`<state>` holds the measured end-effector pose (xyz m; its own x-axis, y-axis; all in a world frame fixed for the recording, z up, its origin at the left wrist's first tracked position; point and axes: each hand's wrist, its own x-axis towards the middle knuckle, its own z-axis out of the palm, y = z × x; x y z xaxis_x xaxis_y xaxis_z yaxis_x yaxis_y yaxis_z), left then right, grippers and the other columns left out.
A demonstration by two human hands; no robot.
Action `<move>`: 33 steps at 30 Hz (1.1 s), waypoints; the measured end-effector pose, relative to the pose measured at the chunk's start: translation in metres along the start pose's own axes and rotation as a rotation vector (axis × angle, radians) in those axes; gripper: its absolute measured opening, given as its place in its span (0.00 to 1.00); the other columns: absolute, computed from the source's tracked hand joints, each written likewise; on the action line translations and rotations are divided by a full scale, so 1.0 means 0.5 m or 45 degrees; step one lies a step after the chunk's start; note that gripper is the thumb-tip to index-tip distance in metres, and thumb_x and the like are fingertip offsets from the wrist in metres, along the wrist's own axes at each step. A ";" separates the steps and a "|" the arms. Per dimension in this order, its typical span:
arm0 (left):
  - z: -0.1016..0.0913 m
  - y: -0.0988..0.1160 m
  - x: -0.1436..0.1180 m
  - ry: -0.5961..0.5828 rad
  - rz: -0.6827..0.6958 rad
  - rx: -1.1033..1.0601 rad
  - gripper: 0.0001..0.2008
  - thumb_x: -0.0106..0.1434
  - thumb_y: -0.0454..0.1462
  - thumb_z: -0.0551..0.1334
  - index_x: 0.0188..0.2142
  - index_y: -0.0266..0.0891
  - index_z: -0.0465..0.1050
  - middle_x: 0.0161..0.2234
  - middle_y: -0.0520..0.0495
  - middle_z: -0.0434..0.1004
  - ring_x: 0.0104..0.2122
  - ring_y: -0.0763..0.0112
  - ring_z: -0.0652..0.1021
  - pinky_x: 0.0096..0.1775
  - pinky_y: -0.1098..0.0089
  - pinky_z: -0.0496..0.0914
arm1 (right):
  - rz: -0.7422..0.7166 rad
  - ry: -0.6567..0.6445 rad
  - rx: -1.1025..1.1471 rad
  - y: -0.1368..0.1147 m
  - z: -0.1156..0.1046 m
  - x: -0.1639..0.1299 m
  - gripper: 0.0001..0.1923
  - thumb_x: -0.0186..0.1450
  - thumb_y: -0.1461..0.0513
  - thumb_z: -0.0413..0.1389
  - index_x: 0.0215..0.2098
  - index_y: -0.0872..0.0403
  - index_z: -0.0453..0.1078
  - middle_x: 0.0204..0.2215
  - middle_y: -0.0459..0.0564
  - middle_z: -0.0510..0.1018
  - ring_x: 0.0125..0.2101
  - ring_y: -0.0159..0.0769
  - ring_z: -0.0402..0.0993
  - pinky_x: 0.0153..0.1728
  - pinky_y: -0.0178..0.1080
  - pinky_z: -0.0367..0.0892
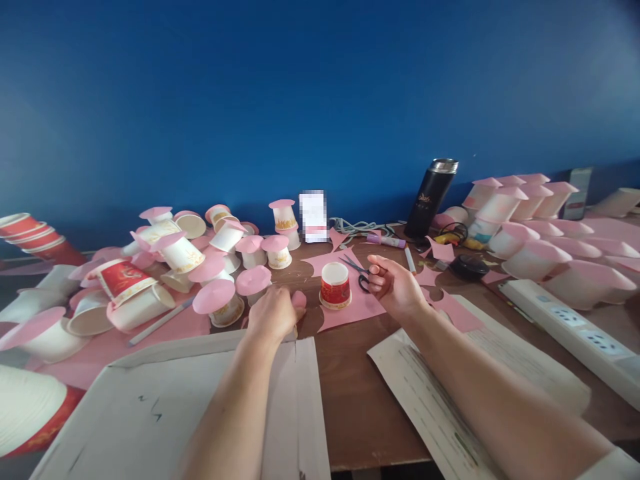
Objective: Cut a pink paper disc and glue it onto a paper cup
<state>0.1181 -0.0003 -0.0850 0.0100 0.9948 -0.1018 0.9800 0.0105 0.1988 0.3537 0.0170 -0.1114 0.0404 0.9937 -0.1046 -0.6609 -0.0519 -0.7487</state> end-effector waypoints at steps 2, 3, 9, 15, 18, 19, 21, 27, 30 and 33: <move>-0.002 0.001 -0.002 0.007 0.007 -0.011 0.12 0.54 0.42 0.57 0.35 0.39 0.73 0.43 0.36 0.77 0.39 0.53 0.78 0.32 0.64 0.67 | -0.030 -0.025 -0.014 0.002 0.001 -0.001 0.09 0.54 0.61 0.64 0.31 0.57 0.72 0.20 0.39 0.67 0.16 0.21 0.56 0.15 0.28 0.54; -0.003 0.001 -0.003 0.012 0.009 -0.019 0.11 0.55 0.42 0.56 0.35 0.40 0.72 0.43 0.36 0.76 0.38 0.53 0.78 0.32 0.64 0.67 | -0.050 -0.041 -0.026 0.003 0.002 -0.001 0.09 0.54 0.61 0.64 0.32 0.57 0.73 0.20 0.39 0.67 0.16 0.21 0.55 0.16 0.28 0.54; -0.008 0.001 -0.004 0.084 0.014 -0.058 0.11 0.56 0.43 0.57 0.36 0.40 0.70 0.42 0.38 0.75 0.38 0.55 0.77 0.32 0.65 0.65 | -0.227 -0.134 -0.275 0.003 0.019 -0.024 0.09 0.56 0.58 0.63 0.32 0.54 0.73 0.21 0.41 0.69 0.17 0.23 0.55 0.17 0.30 0.52; -0.014 0.004 -0.014 0.293 0.169 -0.188 0.10 0.59 0.43 0.59 0.36 0.41 0.70 0.41 0.43 0.73 0.38 0.60 0.76 0.33 0.66 0.65 | -0.394 -0.391 -0.904 0.012 0.057 -0.083 0.10 0.62 0.55 0.58 0.38 0.52 0.74 0.21 0.43 0.71 0.19 0.27 0.61 0.19 0.32 0.55; -0.018 0.010 -0.026 0.444 0.384 -0.313 0.08 0.60 0.42 0.60 0.37 0.42 0.70 0.41 0.47 0.73 0.39 0.63 0.76 0.35 0.67 0.67 | -0.469 -0.448 -1.159 0.028 0.068 -0.100 0.13 0.63 0.55 0.57 0.43 0.51 0.73 0.22 0.43 0.72 0.22 0.29 0.67 0.22 0.33 0.60; -0.020 0.013 -0.030 0.482 0.451 -0.345 0.08 0.61 0.42 0.61 0.38 0.42 0.70 0.41 0.47 0.73 0.39 0.64 0.76 0.36 0.67 0.67 | -0.475 -0.433 -1.201 0.033 0.069 -0.101 0.14 0.63 0.54 0.57 0.45 0.50 0.73 0.21 0.42 0.72 0.21 0.30 0.67 0.23 0.33 0.60; -0.023 0.019 -0.038 0.535 0.558 -0.390 0.08 0.61 0.42 0.62 0.38 0.43 0.70 0.41 0.47 0.72 0.38 0.65 0.75 0.37 0.68 0.68 | -0.460 -0.394 -1.225 0.041 0.068 -0.100 0.17 0.63 0.53 0.58 0.48 0.49 0.71 0.19 0.40 0.70 0.20 0.29 0.67 0.22 0.33 0.61; -0.020 0.039 -0.048 0.543 0.700 -0.481 0.06 0.61 0.38 0.62 0.39 0.43 0.71 0.41 0.48 0.72 0.39 0.67 0.76 0.41 0.67 0.70 | -0.406 -0.373 -1.240 0.045 0.065 -0.093 0.14 0.61 0.51 0.59 0.39 0.51 0.74 0.18 0.41 0.70 0.19 0.28 0.64 0.20 0.32 0.58; -0.019 0.040 -0.048 0.547 0.737 -0.557 0.12 0.58 0.39 0.65 0.43 0.43 0.71 0.44 0.46 0.72 0.43 0.65 0.75 0.43 0.66 0.71 | -0.367 -0.384 -1.123 0.041 0.070 -0.092 0.13 0.61 0.51 0.59 0.32 0.52 0.74 0.19 0.42 0.71 0.18 0.27 0.63 0.20 0.31 0.57; -0.023 0.036 -0.044 0.540 0.655 -0.754 0.27 0.55 0.45 0.68 0.52 0.44 0.66 0.49 0.43 0.70 0.42 0.65 0.75 0.43 0.65 0.71 | -0.338 -0.333 -0.871 0.033 0.072 -0.087 0.14 0.59 0.51 0.61 0.28 0.53 0.71 0.17 0.40 0.68 0.16 0.24 0.57 0.17 0.31 0.53</move>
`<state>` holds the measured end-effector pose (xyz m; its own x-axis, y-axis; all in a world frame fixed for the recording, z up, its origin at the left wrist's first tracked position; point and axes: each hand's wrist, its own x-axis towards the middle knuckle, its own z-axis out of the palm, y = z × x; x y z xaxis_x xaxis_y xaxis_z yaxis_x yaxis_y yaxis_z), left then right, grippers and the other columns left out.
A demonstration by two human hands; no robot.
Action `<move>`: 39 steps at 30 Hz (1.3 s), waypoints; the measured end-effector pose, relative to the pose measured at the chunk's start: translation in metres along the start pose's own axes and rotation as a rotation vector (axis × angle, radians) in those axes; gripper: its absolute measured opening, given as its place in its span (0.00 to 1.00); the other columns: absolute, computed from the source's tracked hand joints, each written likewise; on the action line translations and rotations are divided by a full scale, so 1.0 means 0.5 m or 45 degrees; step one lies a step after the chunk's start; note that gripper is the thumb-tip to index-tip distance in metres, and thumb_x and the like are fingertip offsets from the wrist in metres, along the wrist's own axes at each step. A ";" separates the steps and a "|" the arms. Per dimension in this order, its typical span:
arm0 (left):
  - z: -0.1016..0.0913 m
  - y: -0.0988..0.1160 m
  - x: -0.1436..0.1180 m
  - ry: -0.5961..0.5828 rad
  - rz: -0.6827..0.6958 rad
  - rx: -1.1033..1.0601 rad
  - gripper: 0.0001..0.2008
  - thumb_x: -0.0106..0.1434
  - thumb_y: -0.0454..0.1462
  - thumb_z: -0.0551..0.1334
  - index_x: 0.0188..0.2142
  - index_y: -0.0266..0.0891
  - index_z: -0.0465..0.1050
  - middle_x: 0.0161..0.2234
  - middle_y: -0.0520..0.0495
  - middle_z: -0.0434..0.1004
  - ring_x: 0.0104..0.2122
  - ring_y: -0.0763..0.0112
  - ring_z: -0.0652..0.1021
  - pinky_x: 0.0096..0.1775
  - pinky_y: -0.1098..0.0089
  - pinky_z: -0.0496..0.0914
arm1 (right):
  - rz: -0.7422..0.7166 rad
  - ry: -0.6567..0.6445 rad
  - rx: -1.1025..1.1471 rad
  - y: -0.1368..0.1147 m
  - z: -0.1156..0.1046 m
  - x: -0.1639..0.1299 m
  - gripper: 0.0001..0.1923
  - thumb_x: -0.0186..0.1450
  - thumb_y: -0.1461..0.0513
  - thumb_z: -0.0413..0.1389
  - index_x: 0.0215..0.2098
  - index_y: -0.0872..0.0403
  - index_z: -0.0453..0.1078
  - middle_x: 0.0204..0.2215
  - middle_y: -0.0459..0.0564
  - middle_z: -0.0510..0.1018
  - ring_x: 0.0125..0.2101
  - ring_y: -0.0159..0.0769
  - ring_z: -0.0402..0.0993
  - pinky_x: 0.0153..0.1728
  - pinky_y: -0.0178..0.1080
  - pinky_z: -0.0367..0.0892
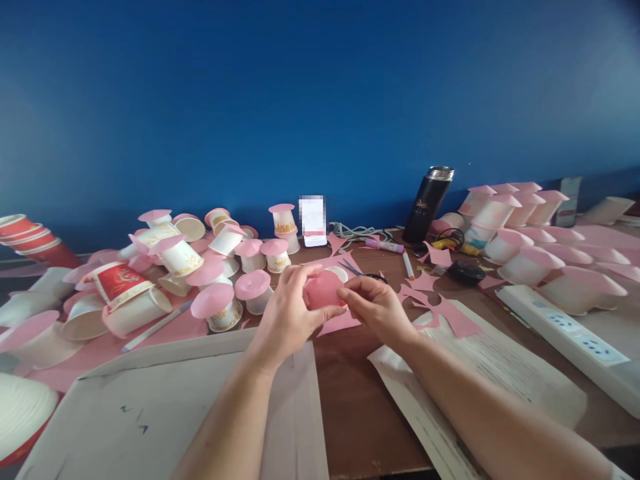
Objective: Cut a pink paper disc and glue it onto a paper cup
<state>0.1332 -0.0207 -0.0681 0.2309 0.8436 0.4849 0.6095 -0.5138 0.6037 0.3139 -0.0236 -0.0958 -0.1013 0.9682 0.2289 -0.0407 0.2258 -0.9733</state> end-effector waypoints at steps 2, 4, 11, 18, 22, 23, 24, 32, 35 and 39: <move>-0.004 -0.003 0.005 0.049 -0.165 -0.125 0.27 0.57 0.49 0.65 0.53 0.42 0.67 0.46 0.44 0.72 0.34 0.70 0.75 0.39 0.67 0.71 | 0.021 0.056 0.149 -0.001 -0.006 0.005 0.14 0.59 0.51 0.62 0.27 0.53 0.69 0.15 0.38 0.64 0.15 0.23 0.53 0.16 0.30 0.49; -0.004 -0.007 0.009 0.045 -0.303 -0.263 0.22 0.61 0.52 0.60 0.45 0.39 0.72 0.38 0.47 0.75 0.28 0.74 0.73 0.34 0.70 0.70 | 0.036 0.092 0.243 0.001 -0.014 0.011 0.14 0.59 0.52 0.62 0.27 0.53 0.68 0.14 0.37 0.62 0.15 0.23 0.51 0.16 0.30 0.47; 0.036 -0.027 0.020 0.067 -0.622 -0.852 0.19 0.57 0.53 0.63 0.30 0.38 0.72 0.19 0.55 0.63 0.20 0.78 0.65 0.21 0.78 0.58 | 0.062 0.129 0.234 0.010 -0.021 0.019 0.15 0.59 0.52 0.63 0.25 0.54 0.68 0.15 0.38 0.62 0.16 0.23 0.51 0.17 0.30 0.46; 0.068 -0.031 0.065 0.120 -0.723 -0.938 0.19 0.55 0.51 0.64 0.27 0.37 0.71 0.21 0.53 0.67 0.21 0.79 0.66 0.21 0.79 0.59 | 0.132 0.243 0.290 0.013 -0.029 0.032 0.17 0.57 0.51 0.63 0.24 0.55 0.67 0.16 0.39 0.63 0.16 0.22 0.52 0.17 0.31 0.45; 0.081 -0.031 0.084 0.129 -0.754 -0.896 0.17 0.55 0.49 0.64 0.24 0.37 0.70 0.23 0.51 0.70 0.21 0.78 0.67 0.20 0.79 0.58 | 0.186 0.291 0.293 0.015 -0.035 0.037 0.18 0.56 0.50 0.64 0.24 0.55 0.66 0.16 0.40 0.64 0.16 0.22 0.52 0.17 0.31 0.43; 0.084 -0.032 0.084 0.133 -0.766 -0.893 0.16 0.55 0.49 0.63 0.24 0.37 0.70 0.22 0.51 0.70 0.20 0.79 0.66 0.19 0.78 0.57 | 0.206 0.294 0.288 0.015 -0.035 0.037 0.19 0.56 0.50 0.64 0.23 0.55 0.66 0.16 0.40 0.64 0.16 0.22 0.52 0.17 0.32 0.43; 0.088 -0.033 0.083 0.136 -0.778 -0.890 0.16 0.55 0.48 0.63 0.24 0.37 0.70 0.22 0.52 0.69 0.19 0.79 0.65 0.19 0.78 0.57 | 0.226 0.296 0.284 0.015 -0.036 0.038 0.19 0.55 0.50 0.64 0.23 0.55 0.65 0.16 0.40 0.64 0.16 0.22 0.52 0.17 0.32 0.43; 0.097 -0.047 0.059 0.126 -0.856 -0.816 0.15 0.56 0.46 0.62 0.22 0.39 0.65 0.18 0.54 0.64 0.17 0.78 0.63 0.18 0.78 0.55 | 0.315 0.298 0.251 0.030 -0.034 0.043 0.20 0.53 0.49 0.64 0.22 0.54 0.63 0.15 0.39 0.64 0.16 0.23 0.52 0.17 0.32 0.44; 0.094 -0.050 0.053 0.114 -0.849 -0.762 0.15 0.56 0.47 0.61 0.22 0.39 0.66 0.19 0.53 0.64 0.17 0.78 0.64 0.18 0.77 0.56 | 0.341 0.289 0.246 0.036 -0.032 0.044 0.20 0.53 0.50 0.65 0.21 0.54 0.63 0.15 0.39 0.63 0.16 0.23 0.52 0.17 0.32 0.45; 0.095 -0.052 0.050 0.094 -0.831 -0.740 0.15 0.56 0.47 0.61 0.23 0.39 0.66 0.20 0.53 0.65 0.19 0.77 0.66 0.19 0.77 0.58 | 0.337 0.282 0.232 0.041 -0.031 0.043 0.20 0.54 0.51 0.64 0.21 0.54 0.63 0.15 0.39 0.62 0.17 0.23 0.52 0.17 0.32 0.44</move>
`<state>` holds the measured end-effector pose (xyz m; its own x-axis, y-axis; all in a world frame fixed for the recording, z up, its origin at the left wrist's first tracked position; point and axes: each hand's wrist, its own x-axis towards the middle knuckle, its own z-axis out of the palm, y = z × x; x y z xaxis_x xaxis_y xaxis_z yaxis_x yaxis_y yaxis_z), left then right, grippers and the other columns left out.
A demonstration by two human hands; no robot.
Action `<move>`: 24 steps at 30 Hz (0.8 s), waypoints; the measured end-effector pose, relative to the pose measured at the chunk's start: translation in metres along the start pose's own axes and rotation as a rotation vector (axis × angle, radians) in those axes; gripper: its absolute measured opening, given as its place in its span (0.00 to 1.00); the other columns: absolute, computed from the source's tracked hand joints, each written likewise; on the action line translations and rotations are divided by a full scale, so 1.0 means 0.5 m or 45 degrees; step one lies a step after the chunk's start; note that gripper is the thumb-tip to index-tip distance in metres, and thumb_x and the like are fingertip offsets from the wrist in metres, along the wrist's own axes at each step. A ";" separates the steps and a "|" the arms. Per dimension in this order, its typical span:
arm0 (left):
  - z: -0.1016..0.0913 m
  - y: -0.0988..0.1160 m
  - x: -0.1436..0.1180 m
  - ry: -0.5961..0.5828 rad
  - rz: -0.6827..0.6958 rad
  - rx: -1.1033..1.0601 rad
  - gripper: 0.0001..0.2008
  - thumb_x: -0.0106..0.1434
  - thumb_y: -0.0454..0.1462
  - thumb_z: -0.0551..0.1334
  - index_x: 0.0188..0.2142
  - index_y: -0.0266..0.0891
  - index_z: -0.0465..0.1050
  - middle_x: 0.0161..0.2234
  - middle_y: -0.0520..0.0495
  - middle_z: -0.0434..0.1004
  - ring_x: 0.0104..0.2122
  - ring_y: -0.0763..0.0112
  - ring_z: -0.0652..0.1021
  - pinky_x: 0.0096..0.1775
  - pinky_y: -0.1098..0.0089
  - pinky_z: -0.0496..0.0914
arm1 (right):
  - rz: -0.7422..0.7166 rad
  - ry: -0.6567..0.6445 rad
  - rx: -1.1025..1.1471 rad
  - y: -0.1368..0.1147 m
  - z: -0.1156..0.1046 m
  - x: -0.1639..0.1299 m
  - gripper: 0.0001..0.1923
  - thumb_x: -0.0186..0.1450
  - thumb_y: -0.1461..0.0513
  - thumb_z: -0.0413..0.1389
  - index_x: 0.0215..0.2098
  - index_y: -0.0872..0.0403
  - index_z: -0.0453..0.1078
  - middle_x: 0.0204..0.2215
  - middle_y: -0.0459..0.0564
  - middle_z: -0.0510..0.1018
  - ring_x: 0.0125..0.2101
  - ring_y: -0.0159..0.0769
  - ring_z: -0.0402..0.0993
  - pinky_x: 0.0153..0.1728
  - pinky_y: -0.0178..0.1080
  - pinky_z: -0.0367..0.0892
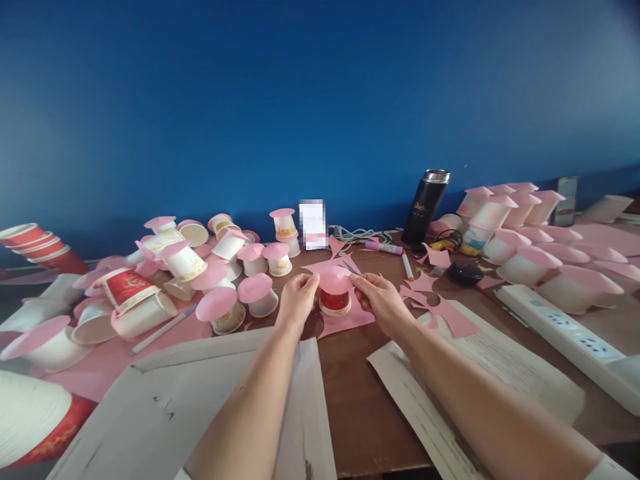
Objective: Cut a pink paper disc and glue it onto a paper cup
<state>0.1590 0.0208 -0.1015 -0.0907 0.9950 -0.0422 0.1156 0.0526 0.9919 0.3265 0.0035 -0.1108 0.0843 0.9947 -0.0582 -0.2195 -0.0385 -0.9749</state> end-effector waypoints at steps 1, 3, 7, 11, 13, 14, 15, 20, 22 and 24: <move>0.000 -0.001 0.000 -0.005 0.002 0.002 0.15 0.56 0.48 0.61 0.23 0.39 0.66 0.20 0.53 0.65 0.19 0.77 0.66 0.19 0.77 0.58 | 0.000 -0.003 -0.008 0.001 -0.001 0.000 0.20 0.54 0.51 0.64 0.22 0.54 0.63 0.15 0.39 0.62 0.17 0.23 0.52 0.17 0.32 0.43; 0.001 -0.003 0.001 -0.013 -0.002 0.011 0.15 0.56 0.48 0.61 0.24 0.39 0.67 0.20 0.53 0.65 0.20 0.76 0.67 0.19 0.77 0.59 | 0.005 -0.004 -0.029 0.002 -0.002 0.000 0.19 0.55 0.51 0.64 0.21 0.54 0.63 0.15 0.39 0.62 0.17 0.23 0.52 0.17 0.32 0.44; -0.001 -0.004 0.000 -0.037 -0.026 0.037 0.15 0.56 0.48 0.61 0.23 0.39 0.67 0.19 0.53 0.64 0.20 0.76 0.67 0.19 0.76 0.59 | 0.021 0.004 -0.059 0.004 -0.005 0.001 0.19 0.55 0.50 0.63 0.21 0.54 0.63 0.16 0.40 0.62 0.16 0.23 0.52 0.17 0.32 0.44; -0.002 -0.001 -0.003 -0.062 -0.076 0.020 0.15 0.56 0.47 0.61 0.23 0.38 0.66 0.19 0.53 0.64 0.19 0.77 0.66 0.19 0.77 0.59 | 0.020 0.001 -0.074 0.005 -0.006 0.002 0.19 0.55 0.50 0.63 0.22 0.54 0.64 0.16 0.40 0.62 0.16 0.23 0.52 0.17 0.32 0.45; -0.001 0.000 -0.004 -0.065 -0.110 -0.001 0.15 0.56 0.47 0.61 0.23 0.38 0.65 0.20 0.54 0.64 0.19 0.78 0.66 0.19 0.77 0.58 | 0.023 -0.002 -0.085 0.006 -0.005 0.002 0.19 0.55 0.50 0.63 0.22 0.55 0.64 0.16 0.40 0.63 0.16 0.23 0.52 0.17 0.32 0.45; -0.001 0.001 -0.004 -0.066 -0.127 -0.011 0.15 0.56 0.47 0.61 0.23 0.38 0.65 0.20 0.54 0.64 0.19 0.78 0.66 0.19 0.78 0.58 | 0.025 -0.003 -0.091 0.006 -0.005 0.001 0.20 0.55 0.49 0.63 0.22 0.55 0.64 0.16 0.40 0.63 0.16 0.23 0.52 0.17 0.32 0.45; -0.001 0.001 -0.003 -0.069 -0.142 -0.021 0.15 0.56 0.46 0.61 0.23 0.38 0.65 0.20 0.54 0.64 0.19 0.79 0.65 0.19 0.78 0.58 | 0.025 -0.005 -0.097 0.006 -0.005 0.001 0.20 0.55 0.49 0.63 0.22 0.55 0.64 0.16 0.40 0.63 0.16 0.23 0.53 0.17 0.32 0.45; 0.001 -0.002 0.000 -0.092 -0.173 -0.101 0.15 0.56 0.46 0.62 0.23 0.38 0.65 0.20 0.54 0.64 0.19 0.80 0.65 0.19 0.79 0.57 | 0.028 -0.003 -0.111 0.005 -0.003 0.000 0.21 0.54 0.48 0.63 0.22 0.55 0.64 0.16 0.40 0.64 0.16 0.23 0.53 0.17 0.32 0.46; 0.001 -0.005 0.000 -0.105 -0.169 -0.131 0.15 0.55 0.47 0.62 0.23 0.38 0.65 0.20 0.54 0.64 0.20 0.79 0.65 0.19 0.79 0.57 | 0.038 -0.013 -0.093 0.004 -0.003 0.000 0.20 0.53 0.48 0.63 0.22 0.55 0.64 0.16 0.40 0.64 0.16 0.23 0.53 0.17 0.32 0.46; 0.000 -0.008 0.001 -0.110 -0.162 -0.139 0.16 0.54 0.47 0.63 0.23 0.38 0.65 0.20 0.54 0.65 0.20 0.79 0.66 0.19 0.79 0.57 | 0.045 -0.016 -0.058 0.005 -0.003 0.000 0.21 0.53 0.48 0.63 0.21 0.55 0.64 0.17 0.41 0.65 0.16 0.23 0.53 0.16 0.32 0.45</move>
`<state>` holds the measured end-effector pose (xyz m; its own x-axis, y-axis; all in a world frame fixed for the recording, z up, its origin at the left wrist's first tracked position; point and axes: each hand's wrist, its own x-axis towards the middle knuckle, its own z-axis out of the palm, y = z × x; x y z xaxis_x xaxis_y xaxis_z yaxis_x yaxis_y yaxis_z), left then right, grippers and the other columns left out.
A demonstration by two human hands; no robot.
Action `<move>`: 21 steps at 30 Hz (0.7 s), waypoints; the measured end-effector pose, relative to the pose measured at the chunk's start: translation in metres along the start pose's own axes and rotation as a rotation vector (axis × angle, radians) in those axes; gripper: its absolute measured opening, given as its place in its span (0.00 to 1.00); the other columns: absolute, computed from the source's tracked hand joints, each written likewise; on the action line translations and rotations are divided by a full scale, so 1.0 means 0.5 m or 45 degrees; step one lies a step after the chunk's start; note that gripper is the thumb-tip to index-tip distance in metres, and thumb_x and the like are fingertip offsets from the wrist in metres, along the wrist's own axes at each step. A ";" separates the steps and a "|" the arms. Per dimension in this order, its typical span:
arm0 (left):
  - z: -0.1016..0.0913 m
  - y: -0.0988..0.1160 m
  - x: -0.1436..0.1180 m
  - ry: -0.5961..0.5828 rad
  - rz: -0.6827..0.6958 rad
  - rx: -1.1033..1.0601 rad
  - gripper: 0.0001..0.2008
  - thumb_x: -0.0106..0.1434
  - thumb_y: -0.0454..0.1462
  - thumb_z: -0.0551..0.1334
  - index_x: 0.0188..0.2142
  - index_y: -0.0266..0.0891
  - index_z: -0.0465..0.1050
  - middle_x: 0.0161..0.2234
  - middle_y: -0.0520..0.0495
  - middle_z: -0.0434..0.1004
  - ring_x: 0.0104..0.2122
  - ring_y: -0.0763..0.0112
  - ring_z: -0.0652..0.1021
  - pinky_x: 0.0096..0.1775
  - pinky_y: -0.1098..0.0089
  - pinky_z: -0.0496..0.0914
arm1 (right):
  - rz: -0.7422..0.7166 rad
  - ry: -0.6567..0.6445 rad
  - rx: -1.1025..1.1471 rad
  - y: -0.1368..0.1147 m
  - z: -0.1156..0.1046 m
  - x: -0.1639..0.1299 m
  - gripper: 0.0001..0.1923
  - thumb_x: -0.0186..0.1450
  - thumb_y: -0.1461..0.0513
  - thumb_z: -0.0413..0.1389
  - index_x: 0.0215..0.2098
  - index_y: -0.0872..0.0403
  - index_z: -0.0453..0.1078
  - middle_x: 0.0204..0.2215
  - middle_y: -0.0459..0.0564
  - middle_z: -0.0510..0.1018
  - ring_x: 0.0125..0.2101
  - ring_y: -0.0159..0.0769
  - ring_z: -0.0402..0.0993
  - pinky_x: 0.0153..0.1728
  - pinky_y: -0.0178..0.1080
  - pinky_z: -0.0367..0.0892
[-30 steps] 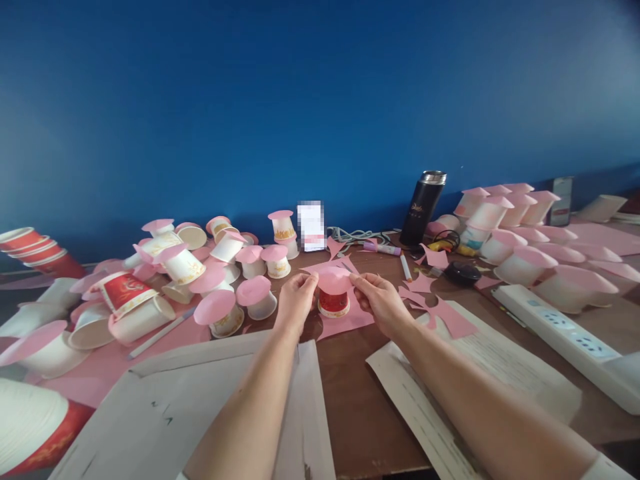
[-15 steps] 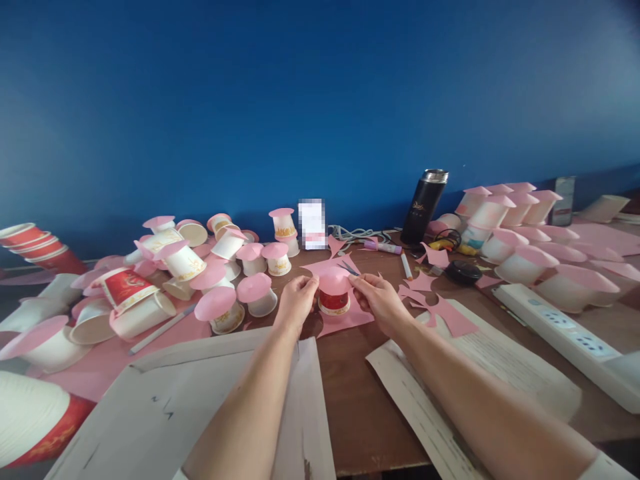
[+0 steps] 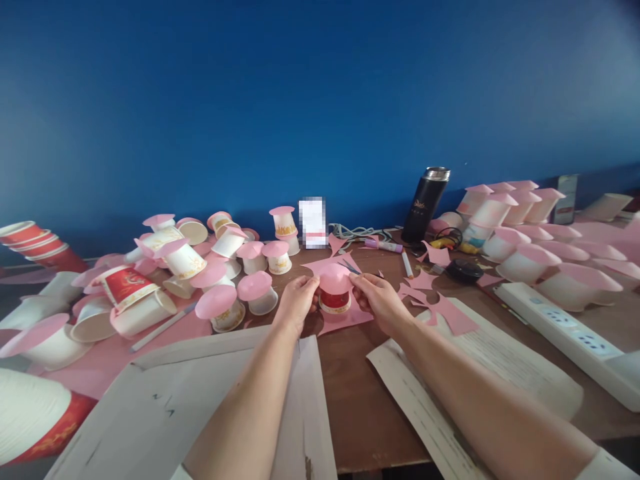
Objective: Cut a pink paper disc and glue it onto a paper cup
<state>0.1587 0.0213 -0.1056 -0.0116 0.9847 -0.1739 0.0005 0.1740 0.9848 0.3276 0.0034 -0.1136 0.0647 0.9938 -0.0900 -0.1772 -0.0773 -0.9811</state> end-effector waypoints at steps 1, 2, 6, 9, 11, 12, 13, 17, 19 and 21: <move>0.000 -0.001 0.001 0.000 0.004 -0.002 0.16 0.53 0.48 0.64 0.23 0.38 0.65 0.20 0.54 0.65 0.20 0.79 0.66 0.19 0.79 0.57 | 0.002 0.002 0.013 0.000 0.000 0.000 0.22 0.54 0.47 0.63 0.20 0.55 0.63 0.17 0.41 0.65 0.16 0.23 0.53 0.16 0.32 0.45; -0.001 -0.003 0.002 -0.001 0.006 -0.004 0.16 0.53 0.48 0.64 0.23 0.38 0.65 0.20 0.54 0.65 0.20 0.79 0.66 0.19 0.79 0.57 | 0.001 0.004 0.021 0.001 0.000 0.001 0.22 0.54 0.47 0.62 0.20 0.55 0.63 0.17 0.41 0.65 0.16 0.23 0.53 0.16 0.32 0.45; 0.001 -0.007 0.005 -0.002 0.012 -0.009 0.17 0.53 0.49 0.64 0.23 0.38 0.66 0.20 0.54 0.65 0.20 0.79 0.66 0.19 0.79 0.57 | 0.018 0.003 0.015 0.002 0.001 0.003 0.23 0.54 0.45 0.62 0.20 0.54 0.63 0.16 0.41 0.64 0.15 0.23 0.53 0.16 0.32 0.45; 0.003 -0.009 0.005 -0.004 0.021 -0.008 0.17 0.53 0.49 0.64 0.23 0.38 0.66 0.21 0.53 0.65 0.20 0.79 0.66 0.19 0.79 0.57 | 0.043 0.010 0.015 0.001 0.005 0.004 0.23 0.52 0.46 0.64 0.21 0.54 0.63 0.16 0.40 0.65 0.15 0.23 0.53 0.16 0.32 0.45; 0.005 -0.010 0.003 -0.004 0.021 -0.012 0.18 0.54 0.50 0.64 0.23 0.38 0.66 0.21 0.53 0.66 0.20 0.79 0.66 0.19 0.79 0.57 | 0.047 0.020 0.011 0.000 0.008 0.004 0.22 0.52 0.46 0.64 0.22 0.54 0.64 0.16 0.40 0.65 0.15 0.23 0.53 0.16 0.31 0.45; 0.005 -0.011 0.003 -0.005 0.024 -0.015 0.19 0.54 0.51 0.63 0.24 0.38 0.66 0.22 0.53 0.66 0.21 0.79 0.66 0.20 0.79 0.58 | 0.047 0.027 0.008 0.000 0.009 0.004 0.22 0.52 0.46 0.64 0.22 0.54 0.64 0.16 0.40 0.65 0.15 0.22 0.53 0.16 0.31 0.46; 0.005 -0.011 0.002 -0.011 0.029 -0.014 0.20 0.54 0.52 0.63 0.24 0.38 0.66 0.22 0.53 0.67 0.21 0.79 0.66 0.20 0.79 0.58 | 0.048 0.031 0.006 0.000 0.010 0.005 0.22 0.52 0.46 0.64 0.22 0.54 0.64 0.16 0.40 0.65 0.15 0.22 0.53 0.16 0.31 0.46; 0.004 -0.008 -0.002 -0.071 0.016 -0.008 0.24 0.50 0.56 0.66 0.29 0.38 0.69 0.23 0.52 0.68 0.23 0.78 0.68 0.21 0.79 0.60 | 0.039 0.024 0.005 0.000 0.012 0.005 0.22 0.53 0.46 0.64 0.23 0.55 0.64 0.16 0.41 0.65 0.16 0.22 0.53 0.16 0.30 0.46; 0.004 -0.005 -0.004 -0.088 -0.013 -0.015 0.24 0.47 0.55 0.68 0.30 0.38 0.69 0.24 0.53 0.68 0.23 0.78 0.68 0.22 0.79 0.61 | 0.034 0.024 0.004 0.000 0.013 0.005 0.22 0.53 0.46 0.63 0.23 0.55 0.64 0.16 0.41 0.64 0.15 0.22 0.53 0.16 0.30 0.45; 0.005 -0.001 -0.008 -0.106 -0.033 -0.031 0.23 0.45 0.53 0.70 0.30 0.39 0.68 0.24 0.53 0.68 0.24 0.78 0.69 0.22 0.79 0.62 | 0.033 0.027 -0.002 0.000 0.013 0.005 0.22 0.53 0.46 0.63 0.22 0.54 0.63 0.16 0.41 0.65 0.15 0.22 0.53 0.16 0.30 0.46</move>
<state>0.1610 0.0173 -0.1055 0.0722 0.9776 -0.1979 -0.0227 0.2000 0.9795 0.3215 0.0063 -0.1126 0.0813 0.9896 -0.1189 -0.1774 -0.1030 -0.9787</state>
